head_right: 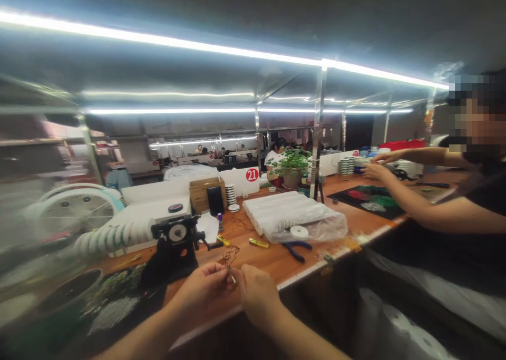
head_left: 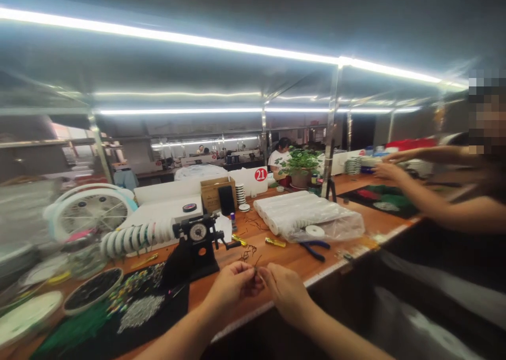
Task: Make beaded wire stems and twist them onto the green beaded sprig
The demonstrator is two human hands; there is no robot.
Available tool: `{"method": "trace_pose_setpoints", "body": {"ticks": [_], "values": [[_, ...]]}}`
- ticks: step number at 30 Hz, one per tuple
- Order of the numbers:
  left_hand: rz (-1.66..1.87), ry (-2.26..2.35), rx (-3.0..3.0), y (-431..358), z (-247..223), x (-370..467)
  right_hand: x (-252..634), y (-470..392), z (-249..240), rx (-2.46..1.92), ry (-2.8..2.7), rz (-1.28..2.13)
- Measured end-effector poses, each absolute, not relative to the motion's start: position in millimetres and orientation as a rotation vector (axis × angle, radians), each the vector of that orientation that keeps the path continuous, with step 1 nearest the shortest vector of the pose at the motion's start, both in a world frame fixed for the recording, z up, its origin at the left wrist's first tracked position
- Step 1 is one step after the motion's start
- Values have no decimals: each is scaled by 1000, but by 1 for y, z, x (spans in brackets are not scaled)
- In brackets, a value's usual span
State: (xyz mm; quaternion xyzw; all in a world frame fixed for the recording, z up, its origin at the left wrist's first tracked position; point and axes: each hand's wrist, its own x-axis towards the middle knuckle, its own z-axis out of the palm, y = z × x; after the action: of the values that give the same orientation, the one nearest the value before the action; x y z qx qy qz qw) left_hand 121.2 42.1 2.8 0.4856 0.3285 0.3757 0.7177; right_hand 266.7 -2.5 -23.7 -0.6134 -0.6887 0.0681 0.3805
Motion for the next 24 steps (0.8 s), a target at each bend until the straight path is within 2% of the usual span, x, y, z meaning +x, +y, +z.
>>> {"method": "trace_pose_setpoints", "body": {"ticks": [13, 24], "values": [[828, 838, 1120, 62, 5, 143, 293, 21, -21, -1730, -1804, -60], [822, 1003, 1248, 51, 21, 115, 342, 60, -24, -1757, -2061, -184]]}}
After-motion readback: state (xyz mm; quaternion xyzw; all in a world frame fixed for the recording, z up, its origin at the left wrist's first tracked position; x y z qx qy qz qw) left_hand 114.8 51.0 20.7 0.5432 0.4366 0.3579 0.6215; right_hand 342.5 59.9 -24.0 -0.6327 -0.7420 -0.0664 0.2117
